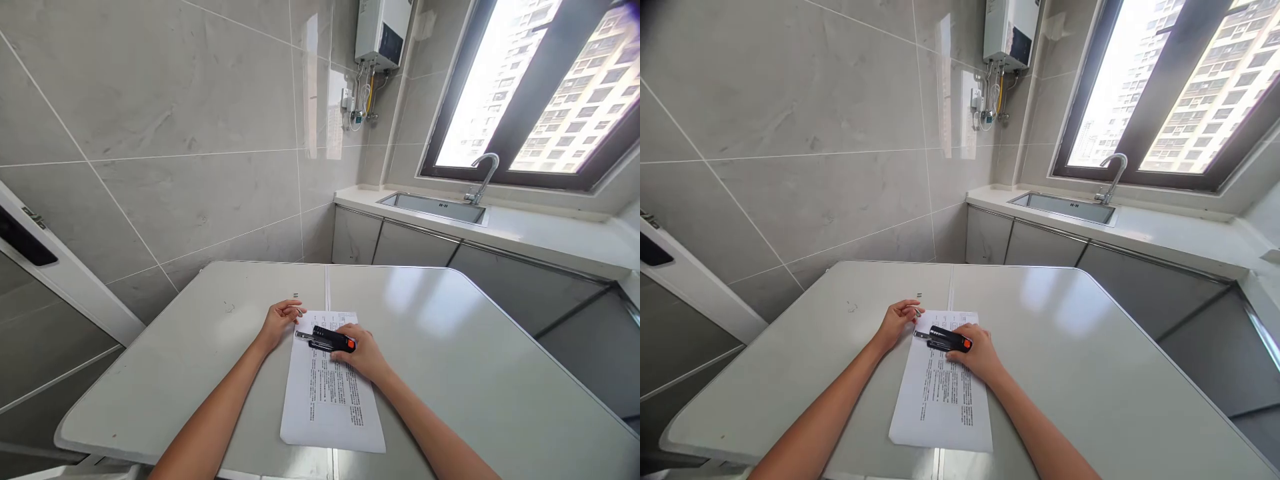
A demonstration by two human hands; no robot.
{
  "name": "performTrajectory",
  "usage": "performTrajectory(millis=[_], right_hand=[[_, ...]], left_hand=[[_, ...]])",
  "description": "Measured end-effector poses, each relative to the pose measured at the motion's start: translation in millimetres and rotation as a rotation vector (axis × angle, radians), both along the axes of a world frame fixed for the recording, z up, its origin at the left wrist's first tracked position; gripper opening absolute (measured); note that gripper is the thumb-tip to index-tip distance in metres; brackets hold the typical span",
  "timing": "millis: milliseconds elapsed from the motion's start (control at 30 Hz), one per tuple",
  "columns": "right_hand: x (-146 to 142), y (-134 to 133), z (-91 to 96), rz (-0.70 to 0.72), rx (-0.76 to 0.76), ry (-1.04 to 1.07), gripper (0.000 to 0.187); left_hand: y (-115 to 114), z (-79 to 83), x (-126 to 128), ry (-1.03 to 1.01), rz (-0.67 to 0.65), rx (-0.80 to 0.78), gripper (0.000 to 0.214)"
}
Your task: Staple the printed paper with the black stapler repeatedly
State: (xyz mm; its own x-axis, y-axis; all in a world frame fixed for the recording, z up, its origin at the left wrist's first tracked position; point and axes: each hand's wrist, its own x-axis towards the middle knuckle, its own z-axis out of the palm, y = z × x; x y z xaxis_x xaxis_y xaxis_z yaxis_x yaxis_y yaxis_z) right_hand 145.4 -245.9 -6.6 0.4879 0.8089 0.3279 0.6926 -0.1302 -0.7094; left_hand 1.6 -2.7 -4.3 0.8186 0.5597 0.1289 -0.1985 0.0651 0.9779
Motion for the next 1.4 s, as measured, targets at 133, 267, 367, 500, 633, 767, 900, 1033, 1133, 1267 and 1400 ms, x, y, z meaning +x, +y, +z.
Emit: performTrajectory(millis=[133,267,367,500,633,767,900,1033,1133,1267,1400], right_hand=[[-10.1,-2.6,8.0,-0.052,0.289,-0.330,0.025],[-33.9,-2.3,12.0,0.066,0.430,-0.530,0.031],[-46.7,1.6,8.7,0.176,0.463,-0.619,0.038],[-47.7,4.5,5.0,0.236,0.493,-0.665,0.040],[-46.8,2.7,8.2,0.254,0.511,-0.682,0.037],[-48.4,2.4,11.4,0.253,0.507,-0.691,0.033],[-18.5,-0.1,11.0,0.053,0.502,-0.566,0.027],[51.2,-14.1,-0.9,-0.337,0.330,-0.364,0.014],[95.6,-26.6,-18.5,-0.465,0.122,-0.195,0.018],[115.0,-32.3,-37.7,-0.470,-0.077,-0.121,0.020],[112.7,-27.3,-44.0,-0.407,-0.135,-0.153,0.023]], left_hand=[[-5.8,4.3,-4.9,-0.053,-0.074,0.084,0.046],[-11.8,6.8,-7.8,-0.042,-0.364,0.213,0.048],[-18.6,8.3,-8.4,0.008,-0.493,0.302,0.054],[-27.6,8.2,-8.5,0.038,-0.513,0.296,0.054],[-34.4,9.2,-7.3,0.029,-0.504,0.250,0.047],[-35.8,11.3,-6.3,0.062,-0.514,0.259,0.051],[-19.8,11.6,-8.2,0.056,-0.137,0.363,0.049],[10.4,6.7,-10.6,0.251,0.316,0.778,0.041],[27.5,-2.9,-7.4,0.396,0.383,1.001,0.025],[34.1,-19.1,2.3,0.473,0.360,1.156,0.023],[34.5,-31.3,8.5,0.548,0.216,1.281,0.040]])
